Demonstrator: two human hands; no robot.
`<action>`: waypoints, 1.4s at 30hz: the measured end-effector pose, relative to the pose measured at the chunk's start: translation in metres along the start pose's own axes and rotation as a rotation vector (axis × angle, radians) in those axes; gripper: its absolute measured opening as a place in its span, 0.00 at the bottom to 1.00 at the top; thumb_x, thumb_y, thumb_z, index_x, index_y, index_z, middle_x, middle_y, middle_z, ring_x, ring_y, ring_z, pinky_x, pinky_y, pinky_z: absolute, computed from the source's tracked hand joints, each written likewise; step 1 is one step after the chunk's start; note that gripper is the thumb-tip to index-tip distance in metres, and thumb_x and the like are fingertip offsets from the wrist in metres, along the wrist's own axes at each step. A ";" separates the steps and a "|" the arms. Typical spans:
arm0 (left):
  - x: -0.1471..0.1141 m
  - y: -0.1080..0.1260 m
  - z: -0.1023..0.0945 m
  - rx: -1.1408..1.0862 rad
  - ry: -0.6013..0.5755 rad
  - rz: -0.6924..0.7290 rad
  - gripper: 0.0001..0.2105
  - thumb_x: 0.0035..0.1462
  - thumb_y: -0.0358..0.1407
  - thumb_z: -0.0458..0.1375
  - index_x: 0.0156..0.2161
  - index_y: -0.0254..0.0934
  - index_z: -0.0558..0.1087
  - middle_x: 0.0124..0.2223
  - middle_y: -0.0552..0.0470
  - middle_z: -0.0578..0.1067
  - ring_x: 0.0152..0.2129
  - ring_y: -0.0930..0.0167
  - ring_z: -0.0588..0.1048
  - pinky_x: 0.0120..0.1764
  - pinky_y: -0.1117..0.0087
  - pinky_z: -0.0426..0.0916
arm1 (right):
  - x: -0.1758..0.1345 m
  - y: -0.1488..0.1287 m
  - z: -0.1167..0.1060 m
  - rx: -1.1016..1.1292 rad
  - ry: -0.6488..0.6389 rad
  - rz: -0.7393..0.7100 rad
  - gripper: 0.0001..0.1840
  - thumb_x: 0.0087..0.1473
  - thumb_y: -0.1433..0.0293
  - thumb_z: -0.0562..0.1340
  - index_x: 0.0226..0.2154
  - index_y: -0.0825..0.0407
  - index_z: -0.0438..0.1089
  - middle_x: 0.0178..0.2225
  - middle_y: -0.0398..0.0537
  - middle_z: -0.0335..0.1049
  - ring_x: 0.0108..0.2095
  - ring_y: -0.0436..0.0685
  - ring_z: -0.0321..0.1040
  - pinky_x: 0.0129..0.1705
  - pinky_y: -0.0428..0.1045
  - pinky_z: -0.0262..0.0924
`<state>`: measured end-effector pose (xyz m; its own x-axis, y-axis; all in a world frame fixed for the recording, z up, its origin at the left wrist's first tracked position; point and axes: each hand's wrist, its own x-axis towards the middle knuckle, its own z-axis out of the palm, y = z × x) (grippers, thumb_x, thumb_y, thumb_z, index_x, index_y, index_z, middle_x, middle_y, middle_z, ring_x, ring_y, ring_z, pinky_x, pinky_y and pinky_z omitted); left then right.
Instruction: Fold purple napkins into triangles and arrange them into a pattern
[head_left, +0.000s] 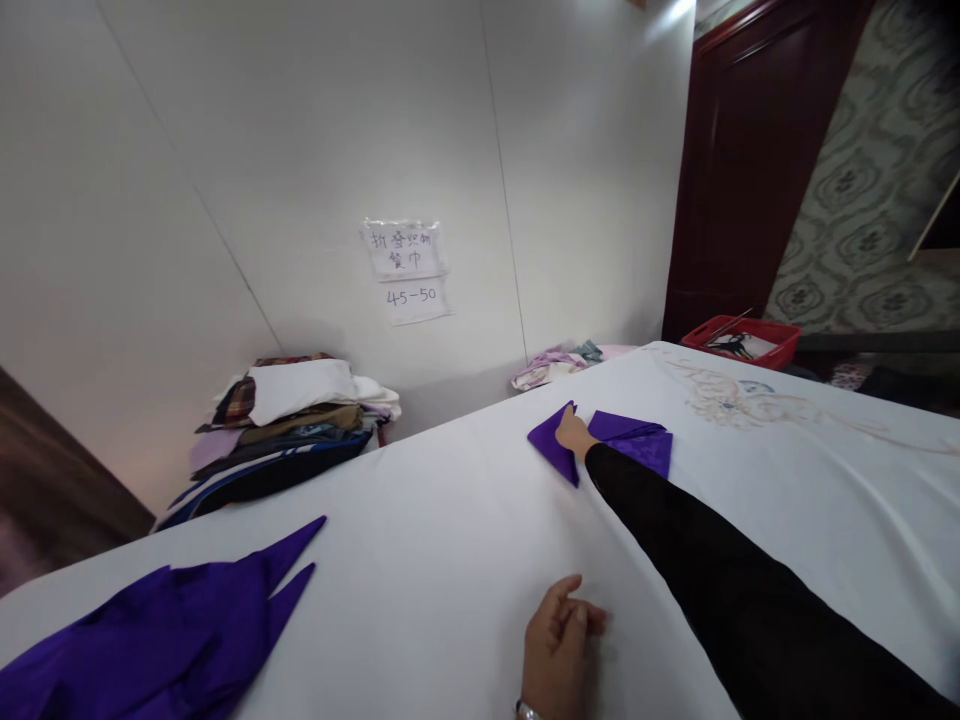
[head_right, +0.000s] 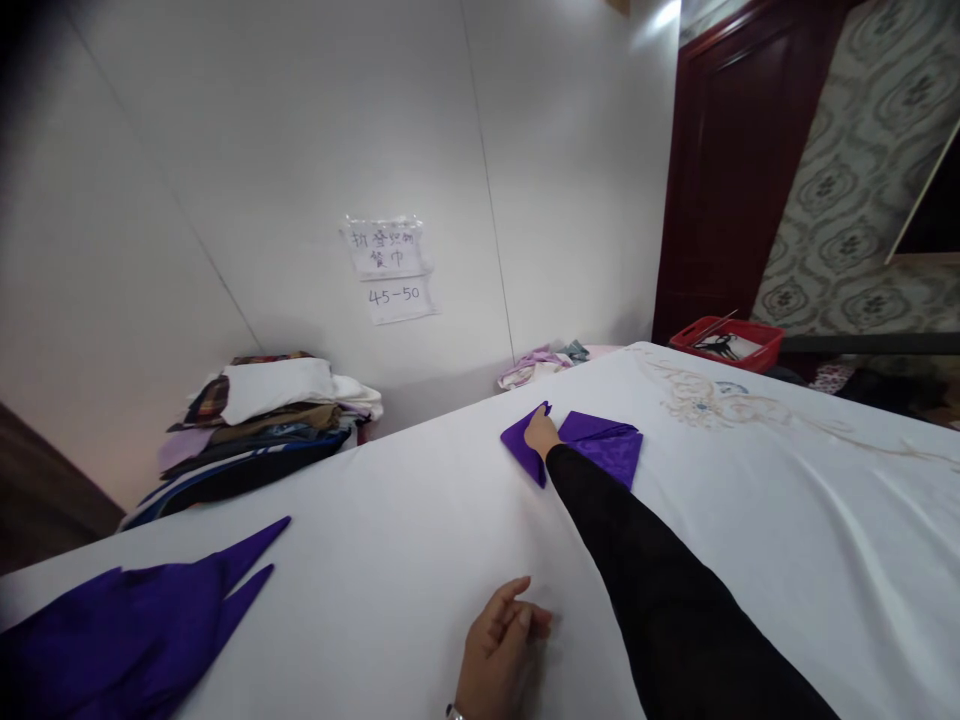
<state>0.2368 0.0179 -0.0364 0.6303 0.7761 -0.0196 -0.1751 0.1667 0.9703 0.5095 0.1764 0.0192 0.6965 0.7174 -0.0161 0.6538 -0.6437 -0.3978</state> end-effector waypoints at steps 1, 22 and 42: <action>0.000 -0.001 0.001 0.006 0.003 0.006 0.22 0.47 0.49 0.58 0.43 0.34 0.70 0.27 0.48 0.76 0.26 0.68 0.73 0.35 0.67 0.67 | 0.001 -0.004 0.001 0.006 0.009 0.005 0.19 0.56 0.65 0.58 0.48 0.56 0.62 0.47 0.53 0.63 0.42 0.57 0.65 0.42 0.56 0.63; 0.001 -0.006 0.002 0.009 -0.022 0.004 0.19 0.48 0.49 0.56 0.38 0.34 0.70 0.25 0.50 0.75 0.24 0.70 0.72 0.32 0.70 0.66 | -0.008 0.003 -0.005 -0.347 -0.004 -0.153 0.18 0.56 0.64 0.58 0.47 0.56 0.63 0.46 0.52 0.64 0.42 0.56 0.65 0.42 0.56 0.63; 0.000 -0.006 0.003 -0.008 -0.047 -0.020 0.21 0.46 0.52 0.57 0.35 0.35 0.71 0.24 0.50 0.74 0.24 0.71 0.71 0.32 0.69 0.65 | -0.024 -0.005 0.008 -0.463 0.007 -0.688 0.17 0.57 0.73 0.47 0.44 0.54 0.67 0.47 0.59 0.65 0.50 0.63 0.56 0.53 0.63 0.42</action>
<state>0.2403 0.0151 -0.0419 0.6688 0.7429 -0.0275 -0.1679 0.1869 0.9679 0.4872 0.1641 0.0141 0.0974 0.9903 0.0988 0.9890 -0.1074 0.1015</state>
